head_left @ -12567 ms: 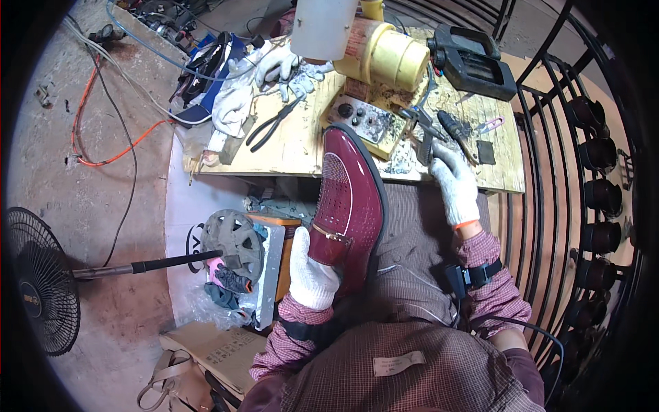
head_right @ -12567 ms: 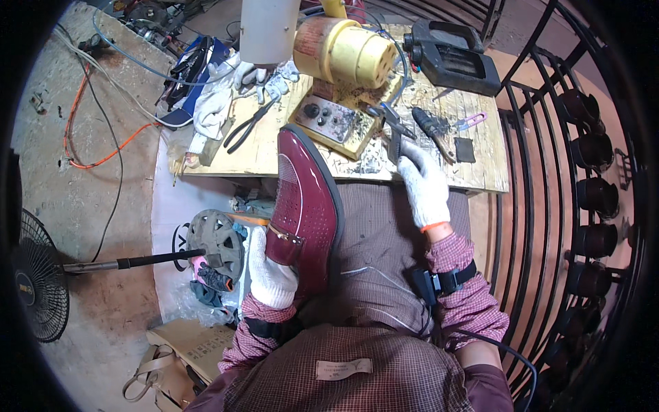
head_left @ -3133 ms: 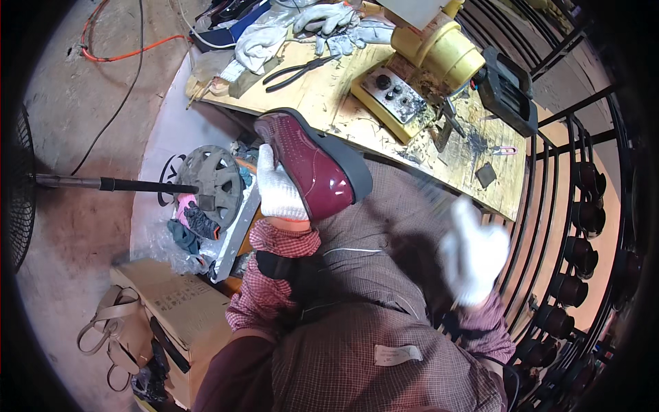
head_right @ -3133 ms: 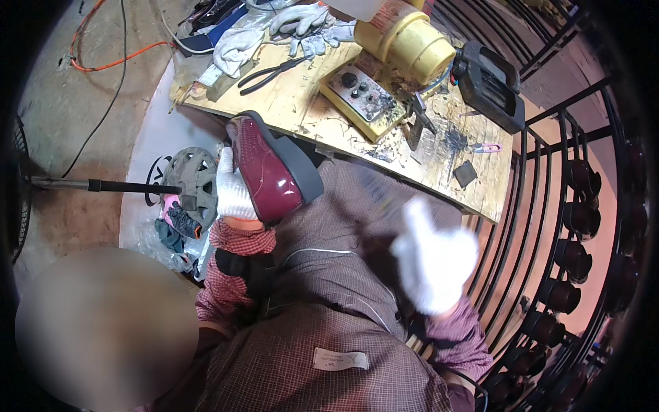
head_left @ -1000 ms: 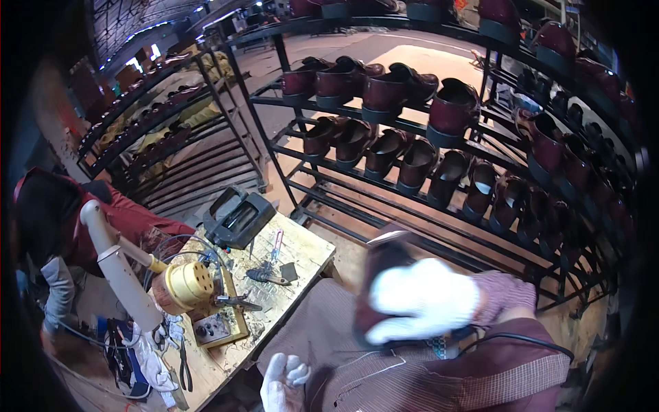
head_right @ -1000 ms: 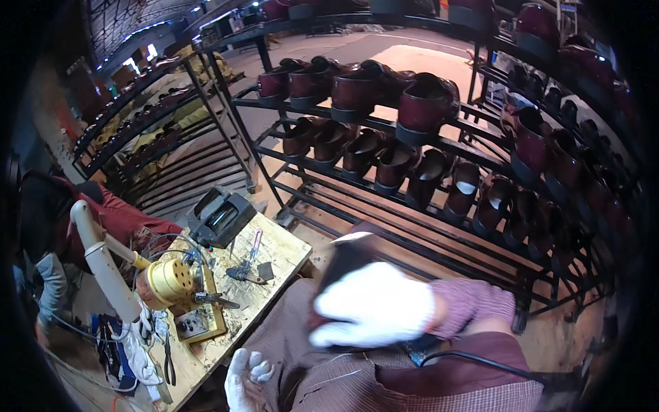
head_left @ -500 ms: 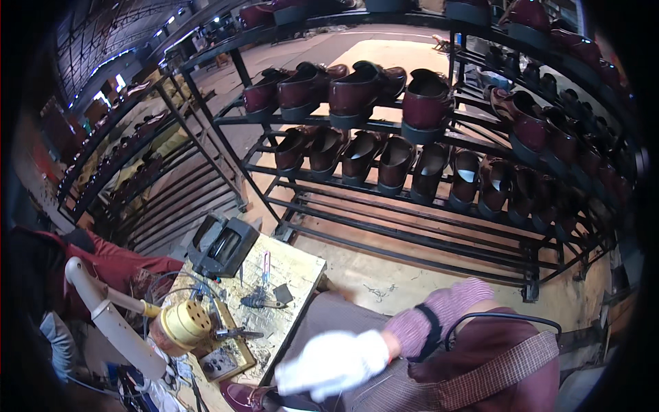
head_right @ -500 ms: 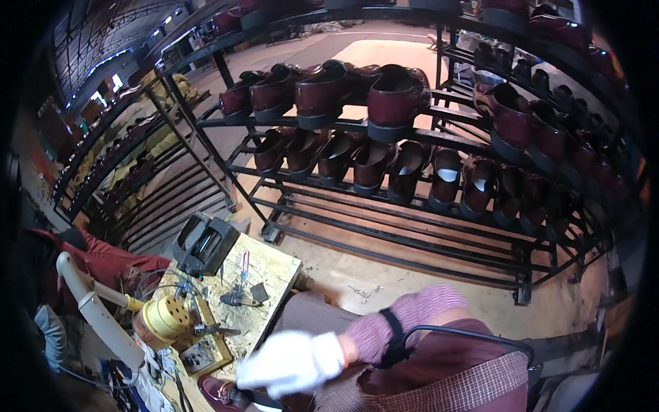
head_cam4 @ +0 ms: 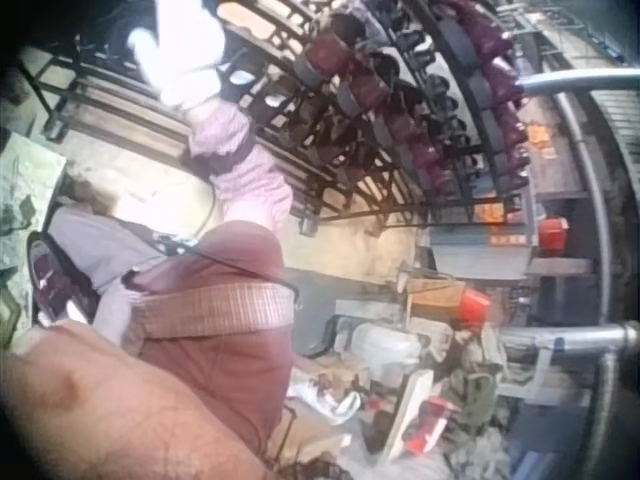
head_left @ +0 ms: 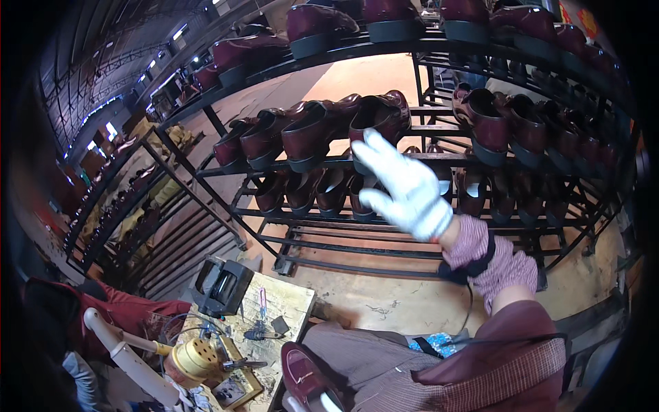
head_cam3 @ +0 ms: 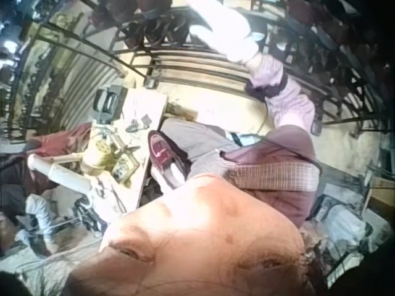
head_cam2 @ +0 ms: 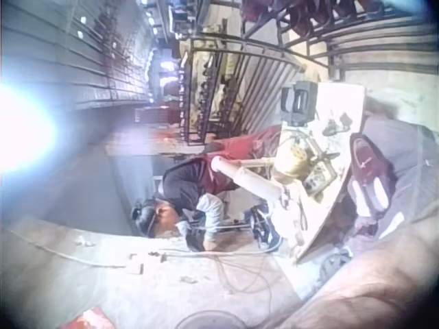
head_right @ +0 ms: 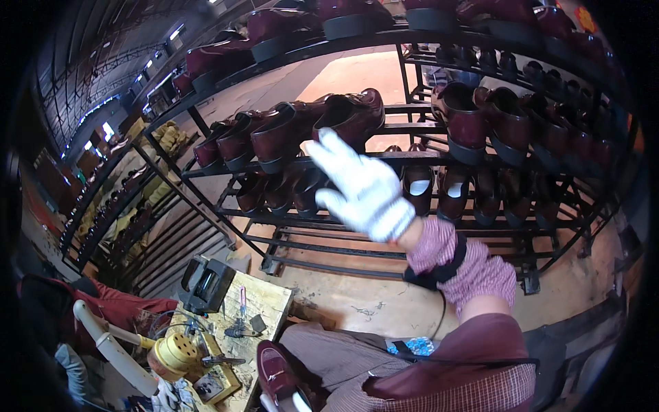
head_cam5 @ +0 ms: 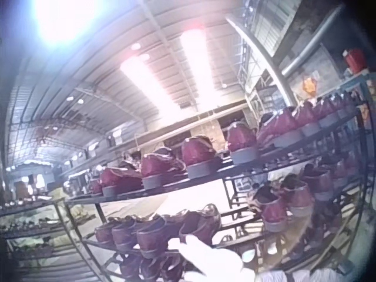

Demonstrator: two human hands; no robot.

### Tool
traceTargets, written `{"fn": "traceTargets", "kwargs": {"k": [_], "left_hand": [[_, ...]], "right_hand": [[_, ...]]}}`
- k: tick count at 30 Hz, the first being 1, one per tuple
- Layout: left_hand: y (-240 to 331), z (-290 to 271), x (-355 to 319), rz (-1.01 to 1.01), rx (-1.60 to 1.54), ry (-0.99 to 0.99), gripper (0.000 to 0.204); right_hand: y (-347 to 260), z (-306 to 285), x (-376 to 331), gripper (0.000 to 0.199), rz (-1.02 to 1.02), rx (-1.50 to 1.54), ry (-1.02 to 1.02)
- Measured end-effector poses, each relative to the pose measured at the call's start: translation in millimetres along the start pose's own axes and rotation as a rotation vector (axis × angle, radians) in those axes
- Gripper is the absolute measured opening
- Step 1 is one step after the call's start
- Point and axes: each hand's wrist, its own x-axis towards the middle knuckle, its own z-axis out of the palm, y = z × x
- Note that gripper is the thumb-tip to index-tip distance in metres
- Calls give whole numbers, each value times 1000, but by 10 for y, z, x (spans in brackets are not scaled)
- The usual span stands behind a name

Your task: The recorder is inspecting, cleaning, and applying finishing touches to leather dress shoes in a factory setting.

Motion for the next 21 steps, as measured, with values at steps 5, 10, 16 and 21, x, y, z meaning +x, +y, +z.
{"fn": "traceTargets", "kwargs": {"k": [5,10,16,21], "left_hand": [[-88,88,-88,-20,54,-106,65],[-87,-5,-426,-58,-3,-241,67],[595,-116,-701,20,-1777,-79,110],[778,-12,-633,-139,-2460,-355,119]], "right_hand": [[532,81,626,71,155,-92,-157],[-32,-74,608,32,51,62,-187],[-1178,-189,-314,18,-876,443,-420],[-1922,289,-679,18,-1021,1024,-599]]}}
